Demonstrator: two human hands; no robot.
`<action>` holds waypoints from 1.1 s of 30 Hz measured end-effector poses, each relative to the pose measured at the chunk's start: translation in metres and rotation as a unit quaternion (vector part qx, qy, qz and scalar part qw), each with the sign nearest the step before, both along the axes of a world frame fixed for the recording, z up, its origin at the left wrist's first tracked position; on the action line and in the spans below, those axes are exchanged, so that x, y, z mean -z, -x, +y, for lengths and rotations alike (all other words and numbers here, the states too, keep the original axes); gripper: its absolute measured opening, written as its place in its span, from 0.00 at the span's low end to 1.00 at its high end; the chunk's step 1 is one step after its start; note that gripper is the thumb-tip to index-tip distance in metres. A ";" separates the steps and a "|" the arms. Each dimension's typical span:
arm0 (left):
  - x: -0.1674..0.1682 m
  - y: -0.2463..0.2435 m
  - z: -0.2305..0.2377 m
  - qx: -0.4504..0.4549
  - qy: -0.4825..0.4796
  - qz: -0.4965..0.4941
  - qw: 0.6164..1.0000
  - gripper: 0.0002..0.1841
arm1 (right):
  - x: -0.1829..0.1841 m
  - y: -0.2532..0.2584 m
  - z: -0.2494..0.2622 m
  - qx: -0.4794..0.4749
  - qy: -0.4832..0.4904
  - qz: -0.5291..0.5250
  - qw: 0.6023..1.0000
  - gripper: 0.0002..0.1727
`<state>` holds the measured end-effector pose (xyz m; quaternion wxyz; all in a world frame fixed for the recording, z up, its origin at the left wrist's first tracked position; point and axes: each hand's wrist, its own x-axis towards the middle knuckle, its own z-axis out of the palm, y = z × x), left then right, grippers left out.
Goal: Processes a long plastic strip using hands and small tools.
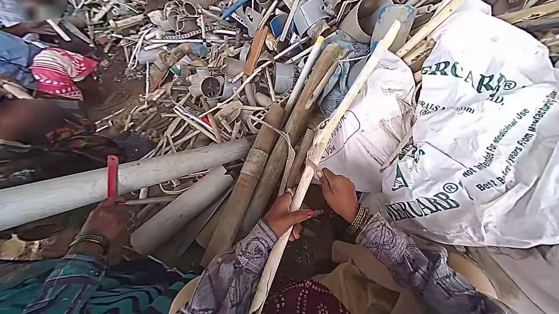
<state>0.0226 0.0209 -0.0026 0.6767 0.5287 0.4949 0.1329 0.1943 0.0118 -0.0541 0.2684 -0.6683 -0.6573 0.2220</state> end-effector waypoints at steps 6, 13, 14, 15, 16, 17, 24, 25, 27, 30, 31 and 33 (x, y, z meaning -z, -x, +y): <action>0.000 -0.001 0.002 0.011 -0.025 0.023 0.999 0.21 | 0.009 0.016 -0.014 -0.033 -0.146 -0.008 0.989 0.23; -0.001 -0.001 -0.003 0.021 -0.053 -0.006 0.998 0.28 | 0.010 0.008 -0.008 -0.007 -0.170 -0.006 0.985 0.23; 0.000 -0.001 -0.002 0.014 -0.057 -0.008 0.998 0.28 | 0.011 0.013 -0.011 -0.023 -0.185 -0.002 0.982 0.23; 0.001 -0.002 -0.002 0.003 -0.056 -0.006 0.998 0.28 | 0.010 0.014 -0.011 -0.033 -0.177 -0.004 0.984 0.23; 0.002 -0.004 -0.001 -0.005 -0.053 -0.001 0.999 0.28 | 0.008 0.014 -0.011 -0.037 -0.151 -0.004 0.988 0.23; 0.003 -0.007 0.000 -0.009 -0.049 0.003 0.999 0.27 | 0.007 0.012 -0.009 -0.032 -0.122 -0.003 0.992 0.23; 0.005 -0.007 -0.003 -0.030 -0.061 -0.059 0.996 0.21 | -0.001 -0.023 0.011 0.033 -0.056 0.101 0.993 0.20; 0.006 -0.009 -0.002 -0.035 -0.059 -0.068 0.995 0.17 | 0.003 -0.020 0.010 0.024 -0.085 0.114 0.990 0.20; 0.006 -0.013 0.000 -0.042 -0.039 -0.069 0.996 0.15 | 0.012 -0.013 0.009 0.020 -0.110 0.140 0.984 0.24; 0.005 -0.017 0.000 -0.054 0.003 -0.066 0.996 0.15 | 0.016 -0.011 0.009 0.025 -0.125 0.188 0.974 0.23; 0.004 -0.018 0.000 -0.061 0.014 -0.069 0.996 0.14 | 0.015 -0.011 0.009 0.023 -0.135 0.200 0.970 0.22; 0.004 -0.020 0.000 -0.069 0.022 -0.076 0.994 0.11 | 0.014 -0.011 0.007 0.018 -0.160 0.199 0.967 0.19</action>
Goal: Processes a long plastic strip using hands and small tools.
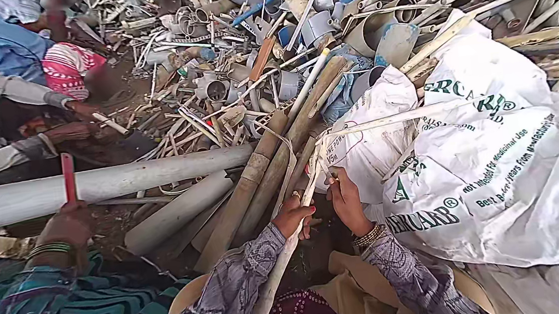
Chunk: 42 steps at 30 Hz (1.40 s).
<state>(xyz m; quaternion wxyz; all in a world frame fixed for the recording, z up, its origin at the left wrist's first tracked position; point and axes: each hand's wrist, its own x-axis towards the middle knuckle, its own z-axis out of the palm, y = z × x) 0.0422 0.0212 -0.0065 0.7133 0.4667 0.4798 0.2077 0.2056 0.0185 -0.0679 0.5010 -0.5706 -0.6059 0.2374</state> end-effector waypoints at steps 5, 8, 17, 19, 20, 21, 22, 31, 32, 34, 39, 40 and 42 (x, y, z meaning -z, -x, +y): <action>-0.004 0.001 0.002 -0.025 -0.015 -0.010 1.000 0.17 | -0.001 0.001 -0.006 0.043 -0.052 -0.147 0.987 0.21; -0.007 0.000 0.002 -0.047 -0.012 -0.010 0.999 0.20 | -0.007 0.004 -0.010 0.046 -0.078 -0.225 0.970 0.22; -0.009 -0.004 0.001 -0.062 -0.018 -0.022 0.998 0.22 | 0.000 0.017 -0.025 0.012 -0.089 -0.302 0.949 0.22; -0.011 -0.003 0.001 -0.075 -0.020 -0.016 0.997 0.23 | 0.000 0.010 -0.016 0.046 -0.071 -0.273 0.958 0.21; -0.011 -0.003 0.001 -0.083 -0.021 -0.017 0.996 0.24 | -0.002 0.005 -0.012 0.064 -0.069 -0.261 0.961 0.20; -0.010 -0.001 0.002 -0.088 -0.021 -0.018 0.996 0.24 | -0.003 0.002 -0.010 0.074 -0.073 -0.249 0.963 0.19; -0.009 0.000 0.003 -0.089 -0.019 -0.023 0.996 0.25 | -0.005 0.001 -0.010 0.074 -0.079 -0.237 0.966 0.18; -0.006 -0.006 -0.005 -0.080 0.032 -0.077 0.993 0.17 | -0.001 0.006 -0.009 0.071 -0.133 -0.266 0.952 0.24; -0.006 -0.006 -0.005 -0.084 0.035 -0.075 0.993 0.16 | -0.001 0.007 -0.011 0.068 -0.142 -0.287 0.945 0.25; -0.005 -0.006 -0.004 -0.088 0.034 -0.059 0.994 0.16 | -0.001 0.009 -0.015 0.060 -0.152 -0.314 0.935 0.25; -0.002 -0.006 -0.001 -0.076 0.017 -0.028 0.997 0.24 | 0.001 0.015 -0.014 0.064 -0.122 -0.297 0.945 0.29; -0.003 -0.006 -0.001 -0.081 0.017 -0.027 0.996 0.23 | 0.001 0.016 -0.015 0.061 -0.119 -0.295 0.946 0.29; -0.004 -0.007 -0.003 -0.090 0.023 -0.028 0.995 0.22 | -0.002 0.018 -0.022 0.050 -0.122 -0.298 0.946 0.28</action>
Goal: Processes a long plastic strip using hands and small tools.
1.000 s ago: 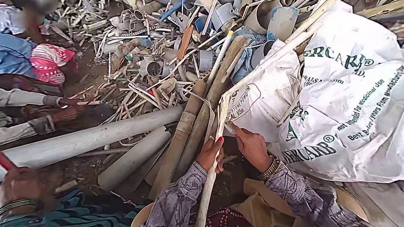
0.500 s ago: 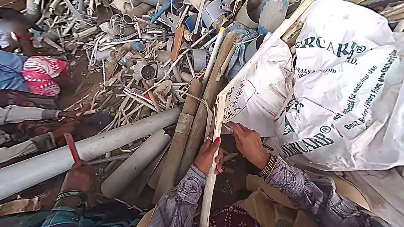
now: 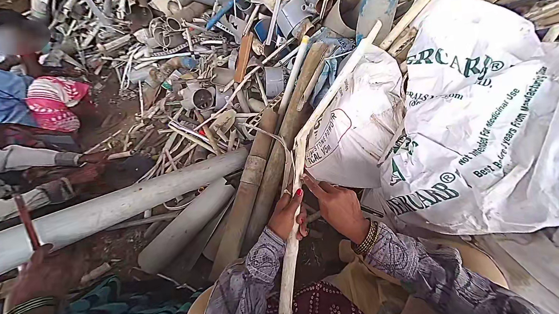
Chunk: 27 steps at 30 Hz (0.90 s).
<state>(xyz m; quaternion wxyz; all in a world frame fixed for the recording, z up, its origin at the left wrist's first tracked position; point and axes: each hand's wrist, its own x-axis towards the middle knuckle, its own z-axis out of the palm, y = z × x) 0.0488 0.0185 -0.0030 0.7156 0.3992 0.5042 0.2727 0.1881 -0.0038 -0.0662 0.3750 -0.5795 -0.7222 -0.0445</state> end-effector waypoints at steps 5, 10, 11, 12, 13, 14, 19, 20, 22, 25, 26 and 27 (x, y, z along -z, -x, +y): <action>-0.006 -0.005 -0.007 0.030 0.005 -0.003 1.000 0.18 | -0.007 -0.003 0.005 0.017 0.146 0.030 0.989 0.21; -0.008 0.000 -0.004 0.012 -0.017 -0.027 0.999 0.19 | -0.004 -0.004 0.007 0.015 0.138 0.068 0.988 0.25; -0.009 0.002 -0.002 0.004 -0.013 -0.029 0.999 0.19 | -0.004 -0.006 0.010 0.028 0.117 0.074 0.990 0.25; -0.008 0.003 -0.001 -0.001 -0.008 -0.031 0.999 0.18 | -0.005 -0.008 0.014 0.040 0.082 0.072 0.993 0.24; -0.007 0.003 0.000 -0.003 -0.004 -0.036 0.999 0.17 | -0.005 -0.010 0.016 0.047 0.056 0.066 0.995 0.24; -0.007 0.003 0.000 -0.001 -0.002 -0.042 0.999 0.17 | -0.006 -0.010 0.016 0.046 0.045 0.063 0.996 0.25; -0.005 0.001 -0.001 0.004 0.001 -0.040 0.999 0.16 | -0.002 -0.004 0.007 0.015 0.022 0.056 0.998 0.26; -0.005 0.002 0.000 0.001 0.002 -0.039 0.999 0.16 | -0.002 -0.002 0.005 0.006 0.003 0.042 0.999 0.27; -0.004 0.003 0.002 -0.002 0.005 -0.042 0.999 0.19 | -0.002 0.000 0.007 0.007 -0.001 0.020 1.000 0.27; -0.006 0.002 -0.002 0.009 0.012 -0.051 0.999 0.16 | -0.001 -0.003 0.007 0.015 0.058 0.039 0.997 0.25; -0.008 0.001 -0.003 0.014 0.007 -0.053 0.998 0.15 | -0.001 -0.002 0.005 0.009 0.061 0.047 0.997 0.24; -0.009 0.001 -0.003 0.018 0.003 -0.054 0.998 0.16 | -0.001 -0.003 0.004 0.007 0.063 0.058 0.996 0.24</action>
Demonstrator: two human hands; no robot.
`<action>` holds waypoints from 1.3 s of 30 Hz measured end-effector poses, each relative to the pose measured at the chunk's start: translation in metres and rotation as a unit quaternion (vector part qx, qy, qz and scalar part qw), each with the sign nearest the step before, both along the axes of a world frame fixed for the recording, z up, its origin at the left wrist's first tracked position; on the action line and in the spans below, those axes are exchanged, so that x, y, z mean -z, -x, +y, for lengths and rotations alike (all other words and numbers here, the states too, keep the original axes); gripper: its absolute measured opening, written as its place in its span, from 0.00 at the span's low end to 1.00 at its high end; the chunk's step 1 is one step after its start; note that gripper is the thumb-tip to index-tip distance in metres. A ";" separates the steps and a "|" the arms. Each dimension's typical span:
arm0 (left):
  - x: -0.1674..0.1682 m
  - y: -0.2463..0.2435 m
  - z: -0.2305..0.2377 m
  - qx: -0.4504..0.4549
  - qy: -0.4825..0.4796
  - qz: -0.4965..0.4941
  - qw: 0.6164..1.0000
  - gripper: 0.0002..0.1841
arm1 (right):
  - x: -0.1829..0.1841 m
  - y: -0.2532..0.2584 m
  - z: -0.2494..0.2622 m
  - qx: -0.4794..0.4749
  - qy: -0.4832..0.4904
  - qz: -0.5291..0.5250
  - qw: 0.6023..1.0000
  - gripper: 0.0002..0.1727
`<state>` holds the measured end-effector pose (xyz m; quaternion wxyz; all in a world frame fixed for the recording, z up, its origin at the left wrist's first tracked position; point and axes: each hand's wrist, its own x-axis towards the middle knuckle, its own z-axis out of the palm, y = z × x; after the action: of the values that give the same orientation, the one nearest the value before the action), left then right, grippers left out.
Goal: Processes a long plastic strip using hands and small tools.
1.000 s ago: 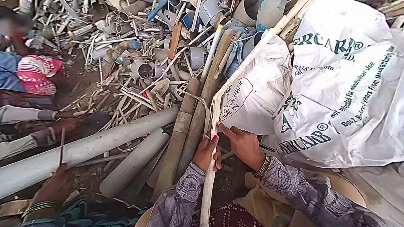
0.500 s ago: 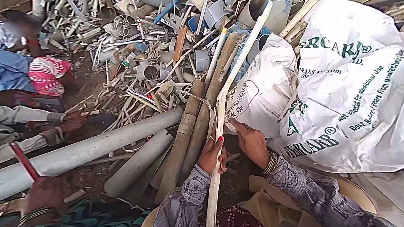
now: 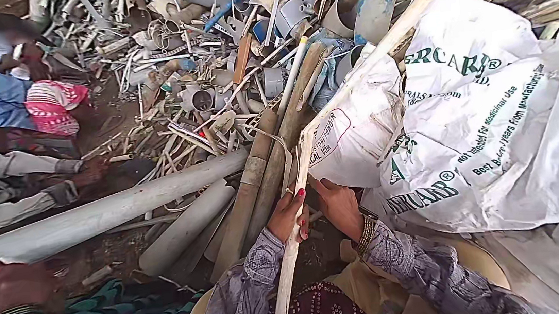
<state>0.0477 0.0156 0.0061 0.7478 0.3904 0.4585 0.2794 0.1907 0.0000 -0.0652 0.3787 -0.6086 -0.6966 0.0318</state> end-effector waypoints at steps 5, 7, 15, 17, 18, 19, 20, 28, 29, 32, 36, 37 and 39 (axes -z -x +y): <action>0.001 0.005 0.002 -0.008 0.007 0.001 1.000 0.18 | -0.004 -0.010 0.011 0.036 -0.034 0.023 0.999 0.24; 0.000 0.005 0.004 -0.001 0.006 0.000 1.000 0.19 | -0.003 -0.008 0.010 0.025 -0.051 0.010 0.998 0.25; 0.004 0.007 0.002 0.002 0.025 0.012 1.000 0.17 | -0.001 0.000 -0.002 -0.008 -0.068 -0.025 0.997 0.26; 0.006 0.008 0.004 0.010 0.025 0.007 1.000 0.16 | 0.000 0.001 -0.005 -0.015 -0.078 -0.032 0.996 0.25; 0.006 0.009 0.005 0.010 0.024 0.006 1.000 0.15 | 0.000 0.002 -0.006 -0.020 -0.083 -0.031 0.996 0.25; 0.005 0.010 0.006 0.006 0.025 0.006 1.000 0.15 | 0.000 0.002 -0.004 -0.021 -0.079 -0.026 0.996 0.25; 0.005 0.010 0.006 0.003 0.027 0.008 1.000 0.15 | 0.000 0.002 -0.002 -0.017 -0.064 -0.014 0.998 0.26; 0.007 0.014 0.002 0.009 0.041 0.005 0.999 0.11 | 0.000 0.000 0.004 0.000 -0.031 0.019 0.999 0.24; 0.007 0.013 0.001 0.013 0.046 0.004 0.999 0.10 | 0.000 -0.003 0.008 0.013 -0.022 0.025 0.999 0.24; 0.006 0.016 0.002 0.023 0.027 -0.002 0.999 0.13 | 0.000 0.002 -0.001 -0.010 -0.086 -0.008 0.996 0.25; 0.009 0.019 0.003 0.041 0.009 0.013 0.999 0.17 | -0.002 -0.003 0.006 0.003 -0.033 0.017 0.999 0.24; 0.010 0.016 0.002 0.051 0.010 0.019 0.998 0.21 | -0.004 -0.008 0.015 0.022 -0.003 0.029 0.999 0.24; 0.012 0.009 0.001 0.044 0.005 0.027 0.999 0.23 | -0.007 -0.014 0.023 0.036 0.016 0.032 0.999 0.24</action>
<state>0.0389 0.0163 -0.0063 0.7488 0.4133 0.4626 0.2335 0.2050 0.0232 -0.0586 0.3920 -0.6381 -0.6609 0.0484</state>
